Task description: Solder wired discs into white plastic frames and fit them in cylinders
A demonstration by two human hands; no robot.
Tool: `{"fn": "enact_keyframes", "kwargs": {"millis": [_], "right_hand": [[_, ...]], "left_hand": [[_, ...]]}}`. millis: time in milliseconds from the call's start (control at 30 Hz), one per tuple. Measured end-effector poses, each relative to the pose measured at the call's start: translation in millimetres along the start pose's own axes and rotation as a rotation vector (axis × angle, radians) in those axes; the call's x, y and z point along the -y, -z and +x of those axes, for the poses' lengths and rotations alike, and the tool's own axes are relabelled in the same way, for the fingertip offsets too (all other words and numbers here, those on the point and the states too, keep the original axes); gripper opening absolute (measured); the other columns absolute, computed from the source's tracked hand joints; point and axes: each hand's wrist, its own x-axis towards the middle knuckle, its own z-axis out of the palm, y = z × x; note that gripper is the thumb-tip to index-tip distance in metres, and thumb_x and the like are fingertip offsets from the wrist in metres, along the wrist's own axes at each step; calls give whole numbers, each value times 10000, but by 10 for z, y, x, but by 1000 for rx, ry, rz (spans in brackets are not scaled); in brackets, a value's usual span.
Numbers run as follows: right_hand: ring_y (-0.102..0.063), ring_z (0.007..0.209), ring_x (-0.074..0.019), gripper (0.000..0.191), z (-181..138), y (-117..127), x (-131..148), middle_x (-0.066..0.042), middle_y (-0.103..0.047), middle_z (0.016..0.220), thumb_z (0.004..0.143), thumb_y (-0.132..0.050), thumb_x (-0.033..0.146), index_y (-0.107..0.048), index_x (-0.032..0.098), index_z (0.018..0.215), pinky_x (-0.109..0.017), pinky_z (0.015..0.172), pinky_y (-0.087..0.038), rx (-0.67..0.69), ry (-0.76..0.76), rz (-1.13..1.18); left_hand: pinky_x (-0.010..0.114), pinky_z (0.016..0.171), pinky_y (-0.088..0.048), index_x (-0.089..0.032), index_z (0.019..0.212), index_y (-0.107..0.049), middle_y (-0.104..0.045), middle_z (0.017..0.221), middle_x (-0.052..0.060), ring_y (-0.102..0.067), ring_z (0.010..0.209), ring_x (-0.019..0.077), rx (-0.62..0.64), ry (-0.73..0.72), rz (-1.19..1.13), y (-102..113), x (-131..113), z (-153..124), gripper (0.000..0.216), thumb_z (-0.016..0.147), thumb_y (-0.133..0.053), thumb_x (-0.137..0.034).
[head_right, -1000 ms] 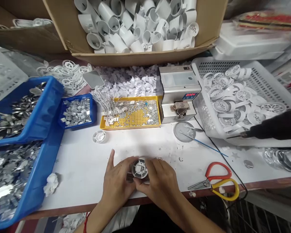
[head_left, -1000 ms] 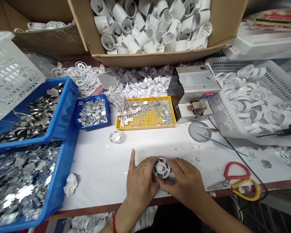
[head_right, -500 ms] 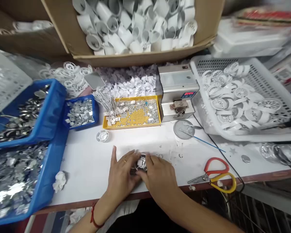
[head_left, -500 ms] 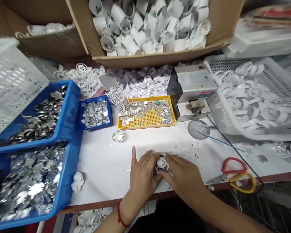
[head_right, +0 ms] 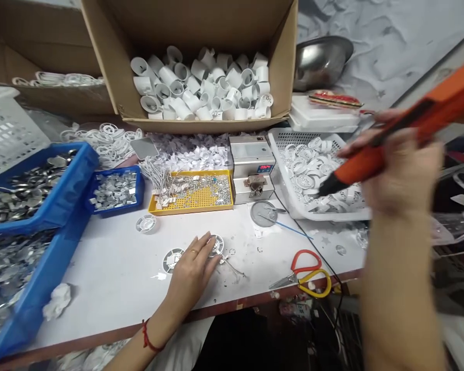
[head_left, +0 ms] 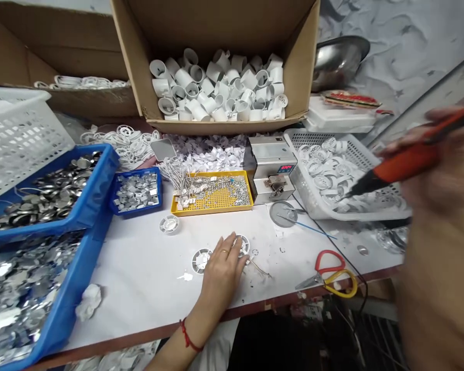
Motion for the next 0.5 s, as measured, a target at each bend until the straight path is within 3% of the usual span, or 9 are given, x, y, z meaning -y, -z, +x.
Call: {"fn": "enact_keyframes", "kwargs": {"millis": [33, 67, 100, 200, 267, 367, 500], "right_hand": [[-676, 492, -183, 532, 76, -135, -58, -92, -746, 938, 626, -634, 666, -543, 190, 406, -282, 433, -319, -119, -81, 195], [-640, 481, -150, 358, 119, -311, -133, -6, -707, 679, 623, -747, 570, -615, 242, 568, -251, 398, -362, -205, -153, 366], [-576, 423, -124, 327, 132, -512, -222, 48, -625, 576, 655, -754, 552, -627, 253, 691, -248, 384, -398, -250, -190, 423], [-515, 434, -111, 345, 74, -1076, -500, 67, -534, 573, 625, -810, 449, -559, 229, 711, -278, 420, -478, -271, -148, 283], [-518, 479, -115, 333, 23, -1281, -612, 56, -514, 582, 629, -804, 391, -517, 227, 661, -286, 465, -498, -234, -122, 182], [-503, 452, -109, 317, -70, -1309, -553, 62, -498, 542, 646, -787, 346, -492, 229, 655, -270, 431, -471, -142, -169, 209], [-478, 349, -110, 236, -401, -1189, -103, 87, -500, 467, 739, -722, 323, -506, 228, 736, -260, 355, -426, -56, -313, 430]], "left_hand": [[467, 965, -548, -110, 1168, -603, -656, 1216, 183, -643, 1122, 294, -16, -25, 22, -49, -22, 26, 279, 934, -516, -235], [474, 972, -542, -89, 1159, -606, -650, 1219, 201, -639, 1128, 304, -32, -49, 52, -88, -48, 46, 274, 935, -511, -214], [480, 972, -539, -72, 1156, -604, -646, 1220, 214, -636, 1131, 314, -49, -70, 83, -116, -75, 57, 270, 932, -510, -190], [471, 945, -556, -67, 1183, -577, -644, 1226, 216, -632, 1135, 324, -97, -89, 118, -159, -140, 54, 282, 921, -517, -153], [429, 920, -576, -90, 1206, -557, -641, 1239, 198, -633, 1140, 299, -102, -48, 52, -166, -159, 43, 294, 924, -517, -162], [379, 915, -581, -141, 1245, -528, -640, 1252, 156, -623, 1161, 254, -79, 76, -131, -164, -157, 52, 329, 920, -532, -185], [386, 889, -585, -166, 1230, -523, -679, 1135, 115, -662, 1070, 243, -91, 261, -315, -158, -133, 98, 389, 862, -628, -234]]}}
